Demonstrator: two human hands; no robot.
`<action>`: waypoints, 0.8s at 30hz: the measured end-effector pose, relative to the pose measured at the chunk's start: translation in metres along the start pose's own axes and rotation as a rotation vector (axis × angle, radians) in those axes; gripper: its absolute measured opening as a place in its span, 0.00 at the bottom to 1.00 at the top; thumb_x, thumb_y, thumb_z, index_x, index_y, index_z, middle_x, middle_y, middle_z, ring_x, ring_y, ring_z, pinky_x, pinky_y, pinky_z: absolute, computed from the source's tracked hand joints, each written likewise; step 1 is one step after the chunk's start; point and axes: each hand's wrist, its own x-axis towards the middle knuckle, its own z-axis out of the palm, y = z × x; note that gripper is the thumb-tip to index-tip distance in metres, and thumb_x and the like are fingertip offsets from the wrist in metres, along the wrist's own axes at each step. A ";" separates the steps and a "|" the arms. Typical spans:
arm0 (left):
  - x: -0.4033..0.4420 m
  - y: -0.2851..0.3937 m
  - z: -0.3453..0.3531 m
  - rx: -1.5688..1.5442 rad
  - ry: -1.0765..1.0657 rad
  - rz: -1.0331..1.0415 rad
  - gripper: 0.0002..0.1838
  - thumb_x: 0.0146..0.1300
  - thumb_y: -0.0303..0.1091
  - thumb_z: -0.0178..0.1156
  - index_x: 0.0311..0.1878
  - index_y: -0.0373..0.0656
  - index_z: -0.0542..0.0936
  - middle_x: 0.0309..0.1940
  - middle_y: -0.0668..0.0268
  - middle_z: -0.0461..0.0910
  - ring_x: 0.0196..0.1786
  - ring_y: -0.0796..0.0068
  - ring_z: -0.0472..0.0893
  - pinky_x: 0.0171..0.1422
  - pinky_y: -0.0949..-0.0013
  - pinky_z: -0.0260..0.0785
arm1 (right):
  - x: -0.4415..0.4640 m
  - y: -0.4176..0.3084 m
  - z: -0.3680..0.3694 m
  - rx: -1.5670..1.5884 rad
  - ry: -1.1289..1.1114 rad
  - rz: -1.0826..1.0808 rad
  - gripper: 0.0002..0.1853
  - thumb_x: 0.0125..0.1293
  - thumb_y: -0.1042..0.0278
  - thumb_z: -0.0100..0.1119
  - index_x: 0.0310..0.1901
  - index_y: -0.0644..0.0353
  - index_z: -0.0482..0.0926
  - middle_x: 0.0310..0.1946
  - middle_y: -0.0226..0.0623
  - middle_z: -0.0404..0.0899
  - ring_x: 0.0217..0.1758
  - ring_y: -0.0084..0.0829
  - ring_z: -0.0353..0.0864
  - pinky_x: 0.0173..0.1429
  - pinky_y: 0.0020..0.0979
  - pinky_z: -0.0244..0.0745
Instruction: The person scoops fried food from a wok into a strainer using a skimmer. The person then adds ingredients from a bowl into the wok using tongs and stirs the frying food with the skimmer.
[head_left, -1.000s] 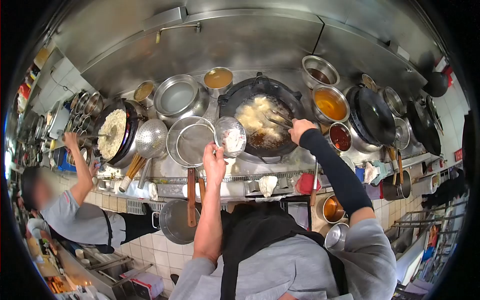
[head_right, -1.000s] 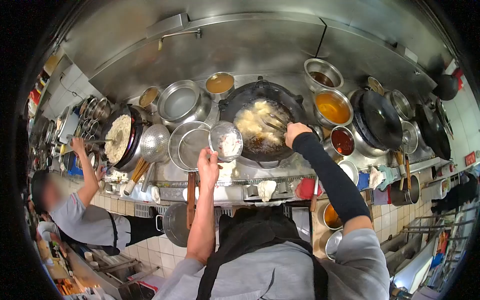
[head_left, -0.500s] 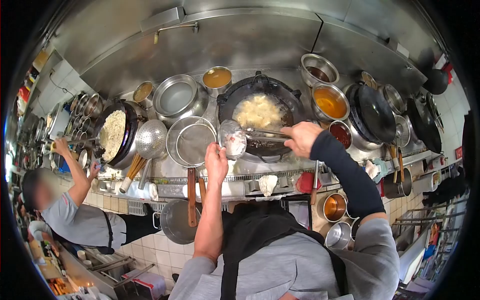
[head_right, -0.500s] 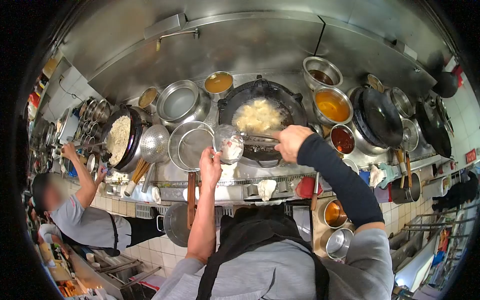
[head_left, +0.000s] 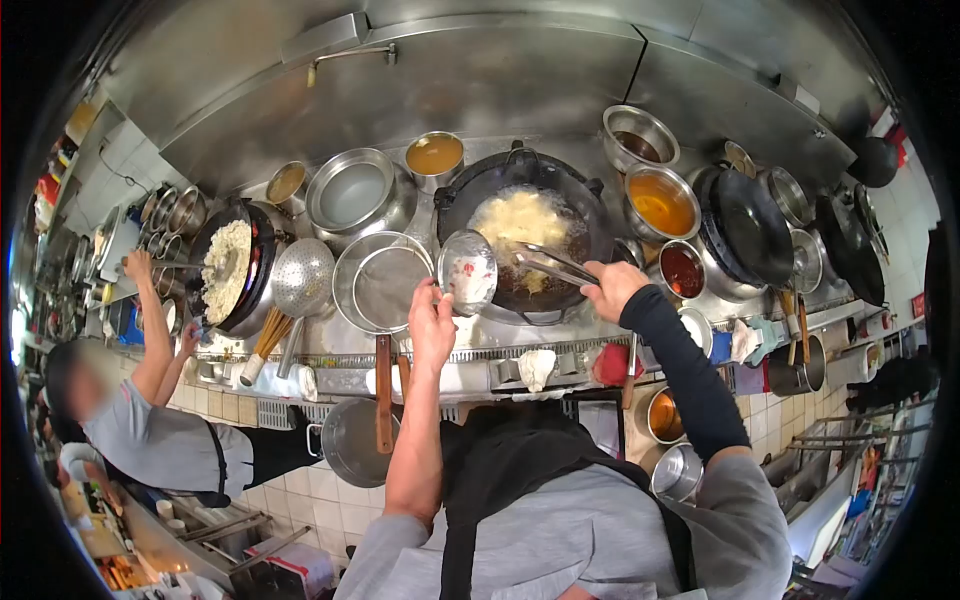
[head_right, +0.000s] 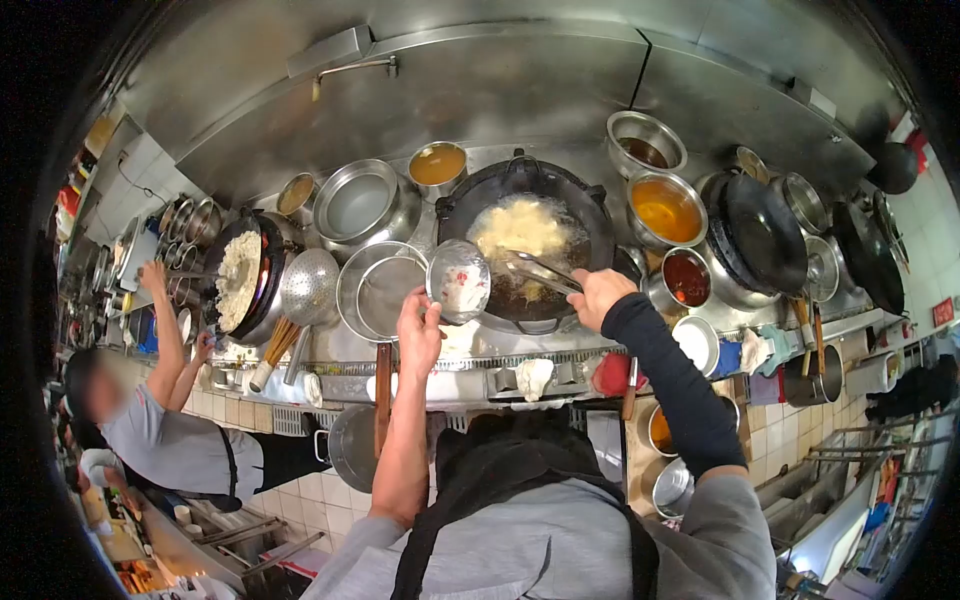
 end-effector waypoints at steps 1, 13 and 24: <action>0.000 0.002 0.000 0.036 -0.025 0.044 0.07 0.70 0.27 0.58 0.40 0.32 0.72 0.61 0.47 0.76 0.24 0.66 0.81 0.27 0.65 0.75 | -0.002 -0.011 -0.011 -0.004 0.007 -0.079 0.16 0.64 0.61 0.62 0.45 0.66 0.79 0.30 0.56 0.84 0.40 0.56 0.85 0.47 0.51 0.79; -0.005 -0.001 0.011 0.209 0.018 0.083 0.06 0.67 0.26 0.58 0.38 0.32 0.72 0.57 0.43 0.77 0.53 0.43 0.79 0.60 0.54 0.69 | -0.015 -0.021 -0.053 0.010 -0.153 -0.171 0.22 0.62 0.63 0.63 0.53 0.69 0.82 0.38 0.58 0.85 0.46 0.55 0.85 0.54 0.47 0.79; 0.008 -0.046 0.029 0.100 0.047 -0.017 0.05 0.68 0.26 0.58 0.39 0.33 0.73 0.51 0.46 0.79 0.47 0.50 0.82 0.51 0.57 0.73 | -0.031 0.018 -0.041 0.189 0.051 -0.085 0.22 0.65 0.59 0.64 0.55 0.66 0.82 0.43 0.58 0.84 0.48 0.55 0.84 0.54 0.44 0.78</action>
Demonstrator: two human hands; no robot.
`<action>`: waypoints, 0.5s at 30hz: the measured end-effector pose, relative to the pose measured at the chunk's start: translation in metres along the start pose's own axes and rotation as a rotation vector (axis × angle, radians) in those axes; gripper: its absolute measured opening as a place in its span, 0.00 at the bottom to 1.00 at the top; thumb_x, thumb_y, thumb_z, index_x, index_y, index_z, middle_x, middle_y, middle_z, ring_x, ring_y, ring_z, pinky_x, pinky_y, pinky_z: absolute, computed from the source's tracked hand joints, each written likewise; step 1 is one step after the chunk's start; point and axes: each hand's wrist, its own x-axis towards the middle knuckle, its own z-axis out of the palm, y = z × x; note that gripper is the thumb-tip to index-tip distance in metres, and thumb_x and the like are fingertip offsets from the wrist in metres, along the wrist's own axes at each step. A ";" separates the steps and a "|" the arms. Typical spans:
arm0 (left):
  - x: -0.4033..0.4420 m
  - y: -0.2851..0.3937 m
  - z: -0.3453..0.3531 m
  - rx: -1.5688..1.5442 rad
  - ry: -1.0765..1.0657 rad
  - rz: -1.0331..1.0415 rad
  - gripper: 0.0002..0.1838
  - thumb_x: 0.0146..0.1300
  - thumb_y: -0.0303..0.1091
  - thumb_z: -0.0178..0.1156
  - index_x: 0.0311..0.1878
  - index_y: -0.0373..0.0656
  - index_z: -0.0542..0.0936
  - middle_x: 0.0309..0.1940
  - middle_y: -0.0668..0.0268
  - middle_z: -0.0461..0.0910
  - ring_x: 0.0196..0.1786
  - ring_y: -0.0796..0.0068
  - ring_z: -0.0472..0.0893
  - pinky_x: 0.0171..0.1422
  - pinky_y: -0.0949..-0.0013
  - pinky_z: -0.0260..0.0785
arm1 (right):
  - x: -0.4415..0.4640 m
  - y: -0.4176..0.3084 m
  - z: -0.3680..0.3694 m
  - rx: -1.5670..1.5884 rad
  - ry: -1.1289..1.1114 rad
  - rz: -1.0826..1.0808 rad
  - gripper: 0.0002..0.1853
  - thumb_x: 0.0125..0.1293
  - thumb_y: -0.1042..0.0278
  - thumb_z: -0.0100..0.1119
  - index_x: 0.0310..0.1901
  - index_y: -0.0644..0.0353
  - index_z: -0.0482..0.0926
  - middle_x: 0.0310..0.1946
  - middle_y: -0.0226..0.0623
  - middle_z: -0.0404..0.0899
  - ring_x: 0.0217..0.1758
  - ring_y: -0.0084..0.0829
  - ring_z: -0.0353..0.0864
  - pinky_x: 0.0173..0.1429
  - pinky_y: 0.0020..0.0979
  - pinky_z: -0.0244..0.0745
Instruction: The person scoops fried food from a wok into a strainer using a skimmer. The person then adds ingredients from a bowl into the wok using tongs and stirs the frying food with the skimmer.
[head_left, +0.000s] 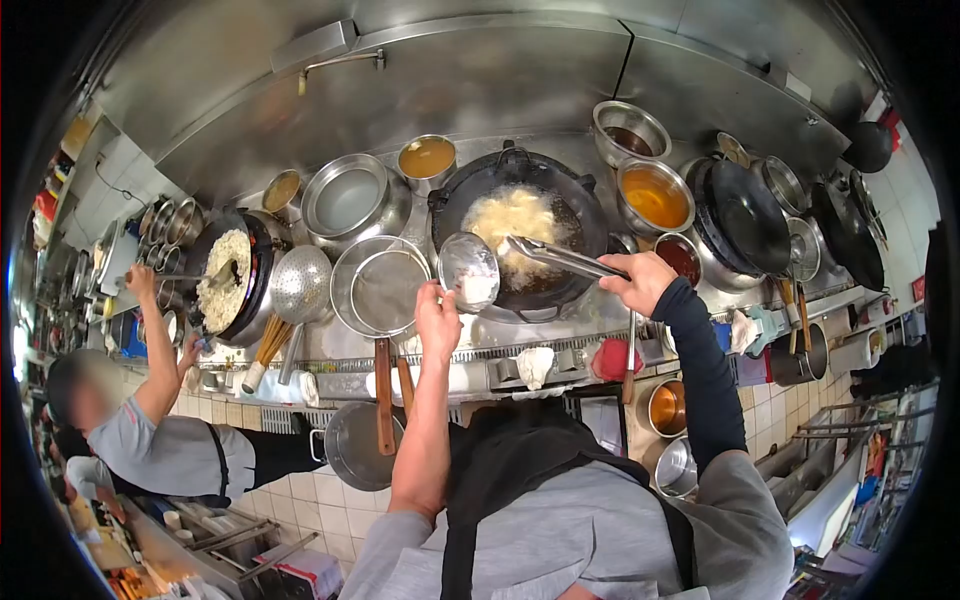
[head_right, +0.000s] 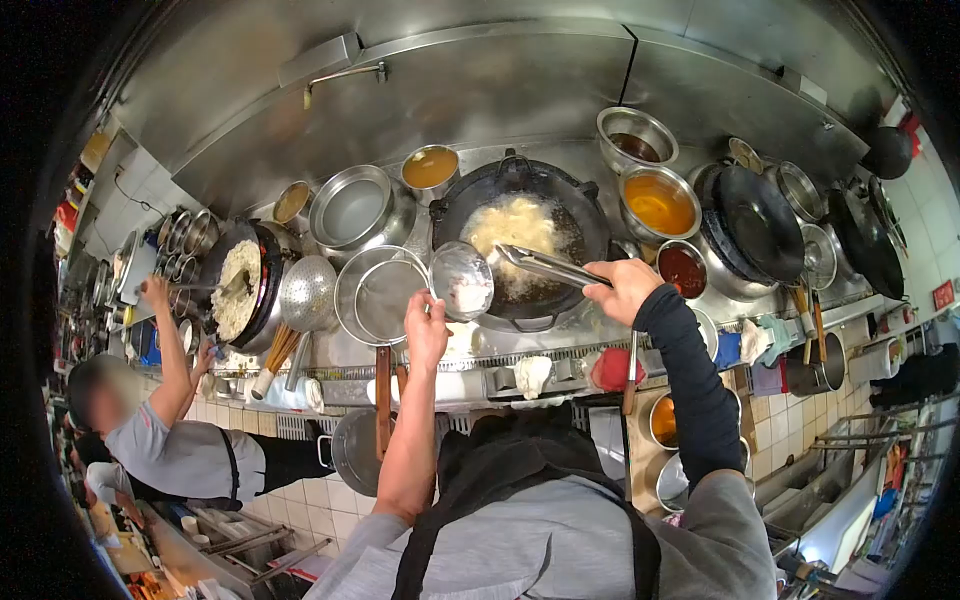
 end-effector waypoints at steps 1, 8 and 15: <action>0.000 0.004 0.002 -0.031 -0.013 -0.036 0.06 0.69 0.26 0.58 0.39 0.34 0.73 0.49 0.47 0.80 0.43 0.54 0.84 0.44 0.59 0.75 | 0.002 -0.008 -0.004 0.055 -0.007 0.013 0.22 0.66 0.59 0.63 0.55 0.66 0.82 0.44 0.58 0.84 0.48 0.55 0.84 0.54 0.44 0.79; -0.002 0.017 0.005 -0.392 -0.096 -0.303 0.06 0.73 0.28 0.57 0.42 0.39 0.70 0.43 0.53 0.81 0.31 0.68 0.86 0.24 0.71 0.74 | 0.027 -0.007 0.064 -0.192 -0.082 0.011 0.16 0.64 0.59 0.62 0.44 0.65 0.83 0.31 0.56 0.84 0.40 0.57 0.85 0.48 0.50 0.80; -0.011 0.033 -0.008 -0.322 -0.128 -0.187 0.06 0.73 0.27 0.57 0.41 0.37 0.70 0.59 0.52 0.76 0.32 0.68 0.86 0.24 0.71 0.75 | 0.024 -0.034 0.014 -0.296 -0.224 0.037 0.23 0.64 0.59 0.63 0.54 0.69 0.81 0.36 0.58 0.84 0.46 0.56 0.85 0.54 0.48 0.78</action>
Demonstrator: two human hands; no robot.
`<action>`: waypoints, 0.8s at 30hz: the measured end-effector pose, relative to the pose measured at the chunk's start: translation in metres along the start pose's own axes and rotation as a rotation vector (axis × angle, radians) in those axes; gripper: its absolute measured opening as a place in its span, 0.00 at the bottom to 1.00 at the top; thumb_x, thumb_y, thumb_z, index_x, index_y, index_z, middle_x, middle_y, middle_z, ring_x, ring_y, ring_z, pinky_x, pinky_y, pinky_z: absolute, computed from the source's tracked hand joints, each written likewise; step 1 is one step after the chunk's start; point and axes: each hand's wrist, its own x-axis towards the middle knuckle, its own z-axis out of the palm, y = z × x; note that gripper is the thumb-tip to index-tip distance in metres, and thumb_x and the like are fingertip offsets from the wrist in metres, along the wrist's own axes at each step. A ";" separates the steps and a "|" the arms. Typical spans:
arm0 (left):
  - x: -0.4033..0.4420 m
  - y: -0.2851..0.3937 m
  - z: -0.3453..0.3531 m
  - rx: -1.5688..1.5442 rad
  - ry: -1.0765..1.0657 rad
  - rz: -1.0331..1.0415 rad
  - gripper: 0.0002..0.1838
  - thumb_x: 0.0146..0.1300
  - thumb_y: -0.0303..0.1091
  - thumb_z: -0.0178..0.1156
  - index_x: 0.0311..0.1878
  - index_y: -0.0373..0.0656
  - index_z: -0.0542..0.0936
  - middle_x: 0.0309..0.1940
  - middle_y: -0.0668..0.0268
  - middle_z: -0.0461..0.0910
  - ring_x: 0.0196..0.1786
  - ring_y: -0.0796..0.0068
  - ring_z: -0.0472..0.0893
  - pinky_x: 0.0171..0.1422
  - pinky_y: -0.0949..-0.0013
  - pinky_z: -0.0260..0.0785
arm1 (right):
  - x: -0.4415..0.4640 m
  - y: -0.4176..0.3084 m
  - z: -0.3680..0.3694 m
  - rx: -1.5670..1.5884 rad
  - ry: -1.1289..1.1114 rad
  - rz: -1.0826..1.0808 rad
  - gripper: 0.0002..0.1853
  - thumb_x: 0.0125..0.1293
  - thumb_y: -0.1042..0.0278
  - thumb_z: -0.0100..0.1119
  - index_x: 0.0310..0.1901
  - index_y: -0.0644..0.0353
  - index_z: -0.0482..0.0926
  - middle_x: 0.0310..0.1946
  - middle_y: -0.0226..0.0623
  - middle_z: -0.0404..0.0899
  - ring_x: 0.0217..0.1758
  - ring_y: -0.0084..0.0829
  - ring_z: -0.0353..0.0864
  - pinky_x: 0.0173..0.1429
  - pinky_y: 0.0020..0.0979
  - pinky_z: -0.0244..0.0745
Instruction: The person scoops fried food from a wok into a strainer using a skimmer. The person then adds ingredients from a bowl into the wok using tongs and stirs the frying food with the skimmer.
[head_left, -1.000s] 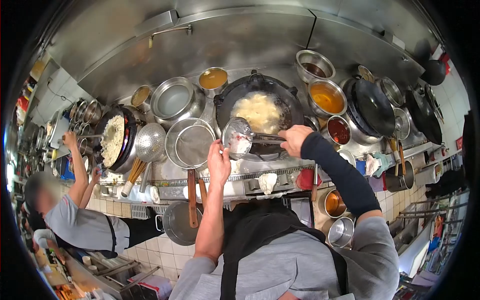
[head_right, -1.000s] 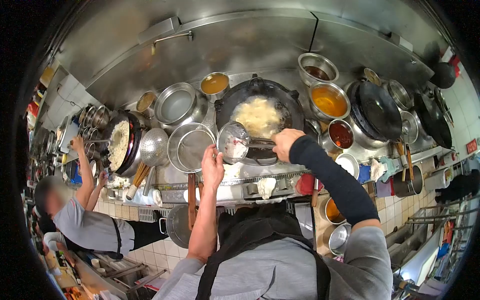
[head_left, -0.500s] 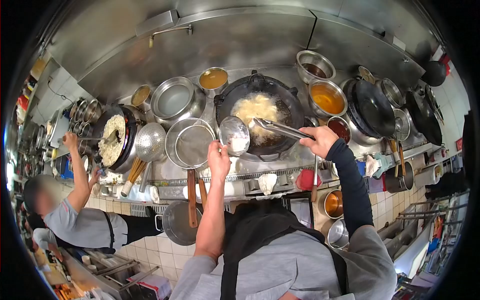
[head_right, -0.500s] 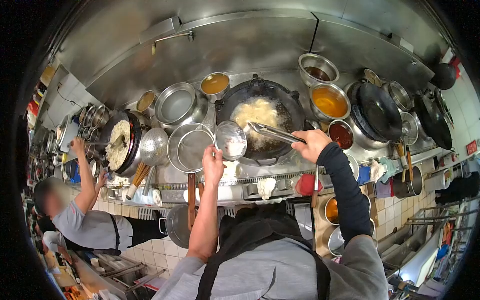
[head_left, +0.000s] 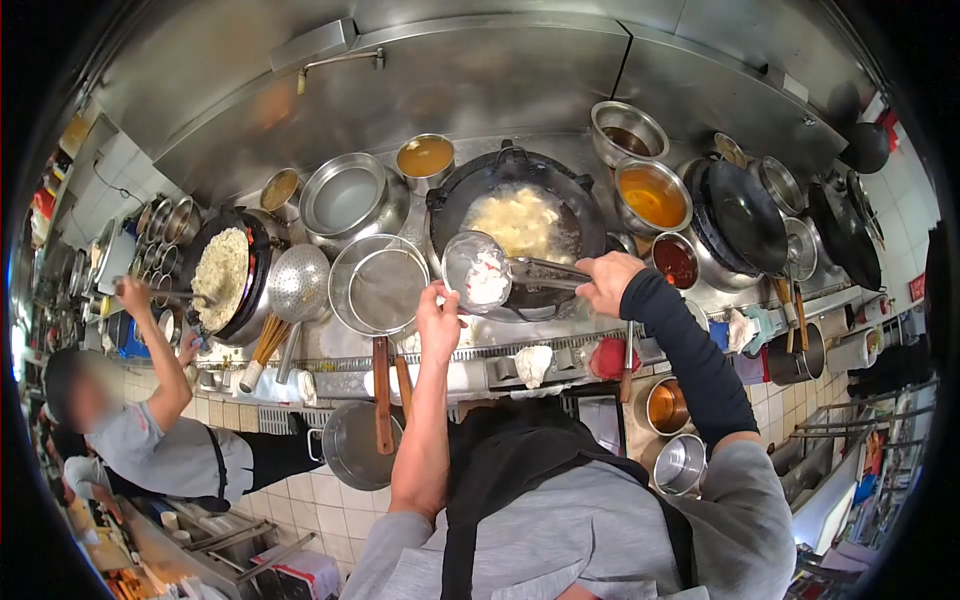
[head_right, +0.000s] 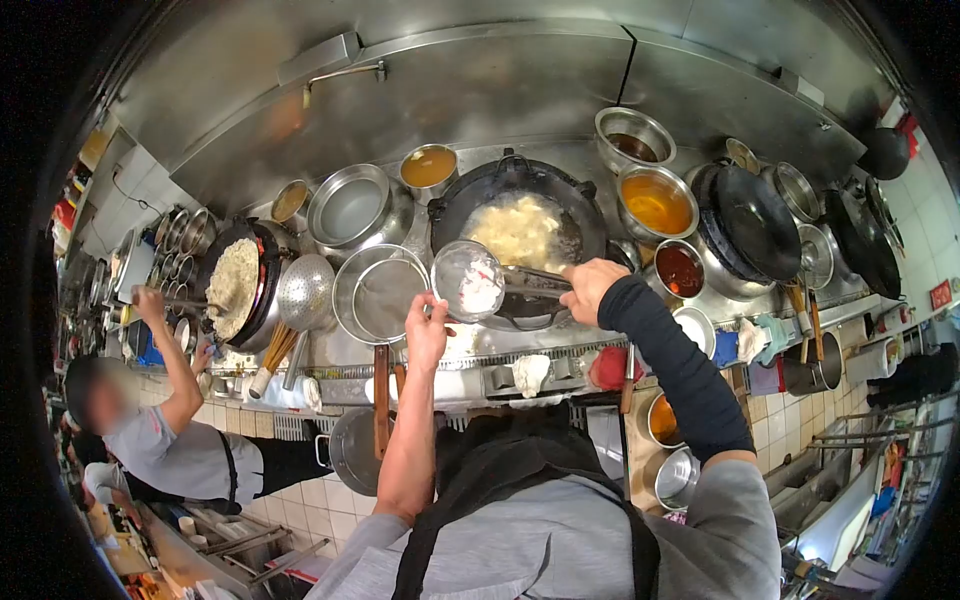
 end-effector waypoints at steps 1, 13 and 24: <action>0.000 0.000 0.000 0.022 -0.003 0.011 0.06 0.72 0.26 0.57 0.40 0.36 0.70 0.61 0.51 0.75 0.32 0.69 0.85 0.24 0.71 0.75 | 0.001 0.001 -0.004 0.011 0.028 -0.016 0.23 0.64 0.59 0.63 0.54 0.69 0.81 0.36 0.58 0.84 0.46 0.55 0.85 0.54 0.47 0.78; 0.000 0.001 0.000 0.136 0.027 0.089 0.06 0.70 0.26 0.57 0.39 0.34 0.71 0.62 0.50 0.73 0.29 0.69 0.83 0.22 0.70 0.76 | 0.029 0.021 -0.001 0.243 -0.013 -0.003 0.24 0.61 0.57 0.65 0.53 0.67 0.84 0.46 0.58 0.84 0.54 0.52 0.84 0.62 0.42 0.76; 0.008 -0.016 -0.009 0.154 0.110 0.078 0.05 0.68 0.24 0.57 0.39 0.34 0.72 0.58 0.48 0.75 0.38 0.61 0.85 0.22 0.67 0.81 | 0.027 0.061 0.033 0.189 -0.018 0.054 0.24 0.61 0.55 0.67 0.52 0.67 0.84 0.47 0.55 0.85 0.54 0.50 0.84 0.60 0.40 0.77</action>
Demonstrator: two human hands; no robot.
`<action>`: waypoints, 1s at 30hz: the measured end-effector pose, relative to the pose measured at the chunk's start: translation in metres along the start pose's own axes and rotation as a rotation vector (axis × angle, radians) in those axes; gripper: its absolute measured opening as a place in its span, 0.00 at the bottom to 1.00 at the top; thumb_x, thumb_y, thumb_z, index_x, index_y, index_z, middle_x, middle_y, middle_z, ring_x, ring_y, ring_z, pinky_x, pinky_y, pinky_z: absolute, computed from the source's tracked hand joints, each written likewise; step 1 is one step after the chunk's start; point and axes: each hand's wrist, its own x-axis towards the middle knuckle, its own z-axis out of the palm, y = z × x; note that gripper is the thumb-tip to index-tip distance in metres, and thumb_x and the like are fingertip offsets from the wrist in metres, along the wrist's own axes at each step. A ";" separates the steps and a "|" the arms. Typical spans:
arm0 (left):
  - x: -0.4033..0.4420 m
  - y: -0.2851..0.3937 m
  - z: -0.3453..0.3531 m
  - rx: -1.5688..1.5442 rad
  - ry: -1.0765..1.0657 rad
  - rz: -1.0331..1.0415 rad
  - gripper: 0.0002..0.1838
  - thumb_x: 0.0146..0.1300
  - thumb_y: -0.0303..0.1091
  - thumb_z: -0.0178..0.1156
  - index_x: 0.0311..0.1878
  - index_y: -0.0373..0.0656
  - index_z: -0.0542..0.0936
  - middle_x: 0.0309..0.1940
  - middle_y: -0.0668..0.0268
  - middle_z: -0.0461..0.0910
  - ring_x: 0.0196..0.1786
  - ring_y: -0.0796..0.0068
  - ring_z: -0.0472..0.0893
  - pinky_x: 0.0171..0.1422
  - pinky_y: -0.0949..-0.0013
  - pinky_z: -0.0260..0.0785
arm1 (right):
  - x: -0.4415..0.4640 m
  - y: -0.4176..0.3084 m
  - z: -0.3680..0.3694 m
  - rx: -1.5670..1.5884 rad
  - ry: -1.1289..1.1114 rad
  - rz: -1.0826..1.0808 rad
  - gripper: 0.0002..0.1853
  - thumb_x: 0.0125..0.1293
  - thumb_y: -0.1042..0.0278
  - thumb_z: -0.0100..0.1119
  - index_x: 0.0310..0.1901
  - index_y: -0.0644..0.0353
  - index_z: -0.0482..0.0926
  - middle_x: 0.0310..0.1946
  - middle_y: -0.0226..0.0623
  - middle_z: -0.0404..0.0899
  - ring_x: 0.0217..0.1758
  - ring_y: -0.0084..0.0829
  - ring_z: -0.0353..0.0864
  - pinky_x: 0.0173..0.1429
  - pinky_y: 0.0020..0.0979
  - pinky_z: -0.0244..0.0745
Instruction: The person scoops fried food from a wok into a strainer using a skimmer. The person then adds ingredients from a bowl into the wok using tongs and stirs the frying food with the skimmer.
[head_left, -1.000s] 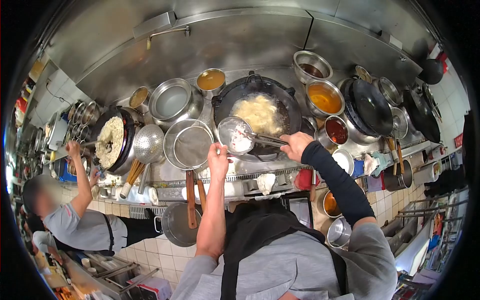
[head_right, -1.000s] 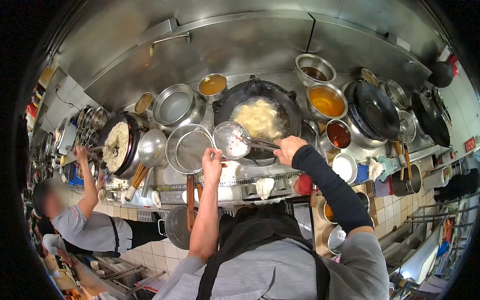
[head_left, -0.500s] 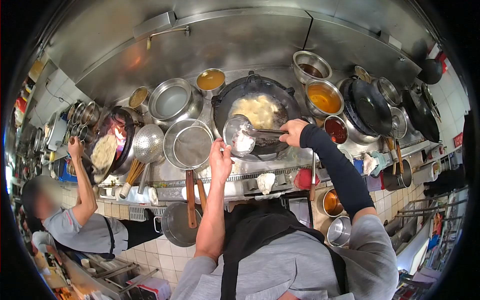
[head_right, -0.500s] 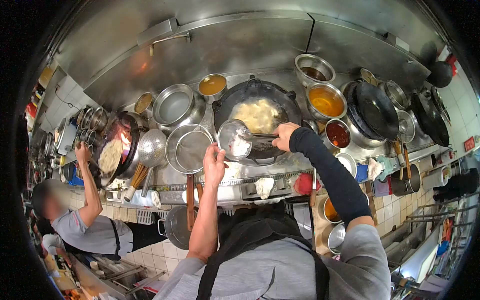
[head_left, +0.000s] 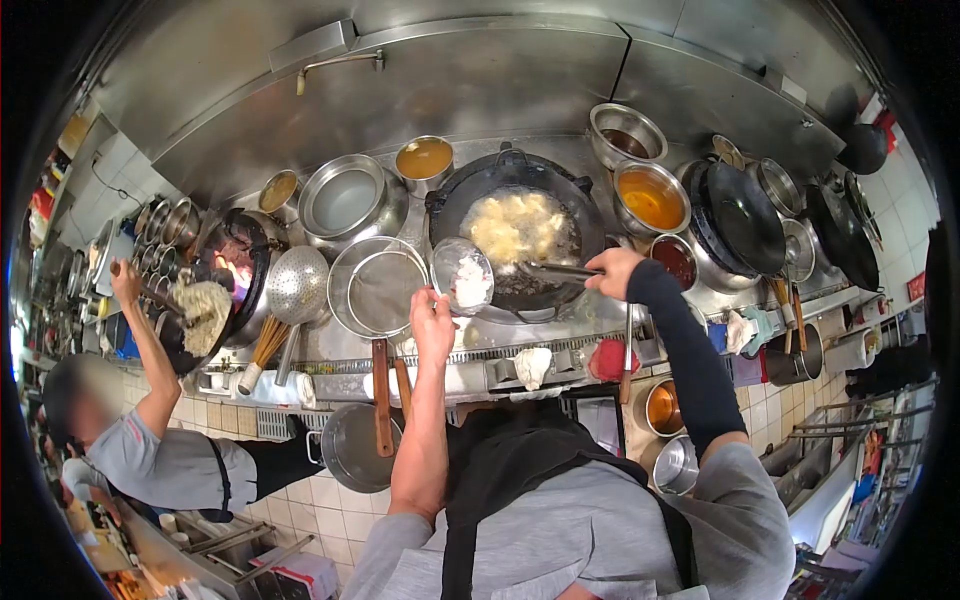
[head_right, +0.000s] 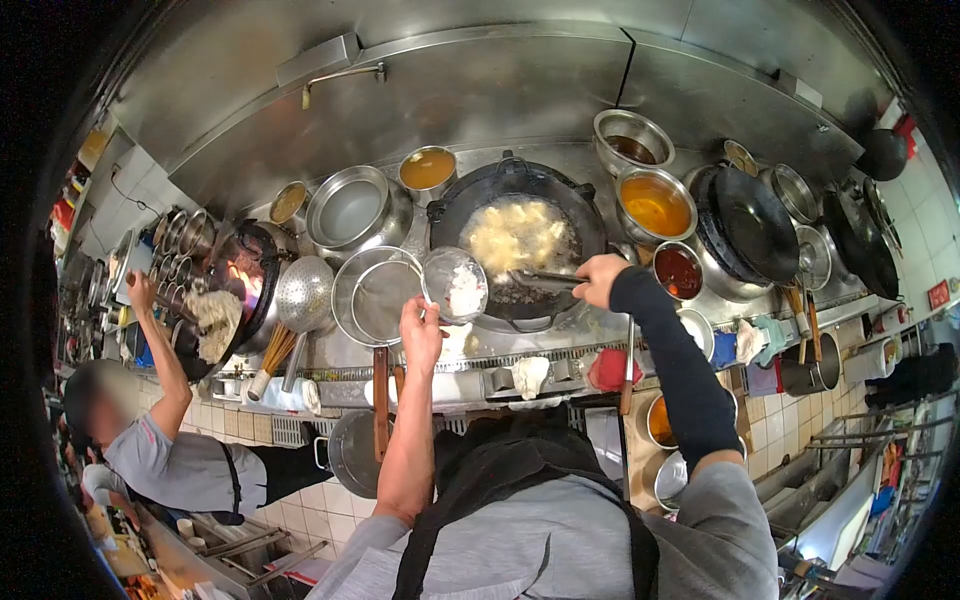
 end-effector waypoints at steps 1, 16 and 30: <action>0.000 0.000 0.001 0.015 0.001 0.017 0.05 0.68 0.23 0.57 0.39 0.34 0.72 0.58 0.48 0.75 0.37 0.61 0.85 0.23 0.67 0.80 | 0.011 0.004 0.019 0.006 -0.042 0.050 0.23 0.63 0.55 0.64 0.50 0.68 0.85 0.48 0.57 0.85 0.56 0.50 0.83 0.61 0.43 0.77; -0.007 0.017 -0.002 0.182 -0.031 0.183 0.05 0.66 0.23 0.58 0.38 0.34 0.72 0.56 0.44 0.76 0.52 0.43 0.78 0.58 0.54 0.70 | -0.008 -0.070 0.001 -0.164 0.052 -0.117 0.16 0.61 0.61 0.63 0.45 0.65 0.85 0.35 0.57 0.84 0.44 0.54 0.85 0.54 0.47 0.79; -0.003 0.019 -0.015 0.059 0.023 0.003 0.05 0.67 0.24 0.58 0.39 0.34 0.72 0.56 0.48 0.76 0.45 0.51 0.81 0.47 0.57 0.76 | 0.002 -0.005 0.072 -0.132 0.134 0.245 0.22 0.65 0.58 0.62 0.53 0.68 0.81 0.40 0.60 0.85 0.48 0.55 0.84 0.56 0.47 0.79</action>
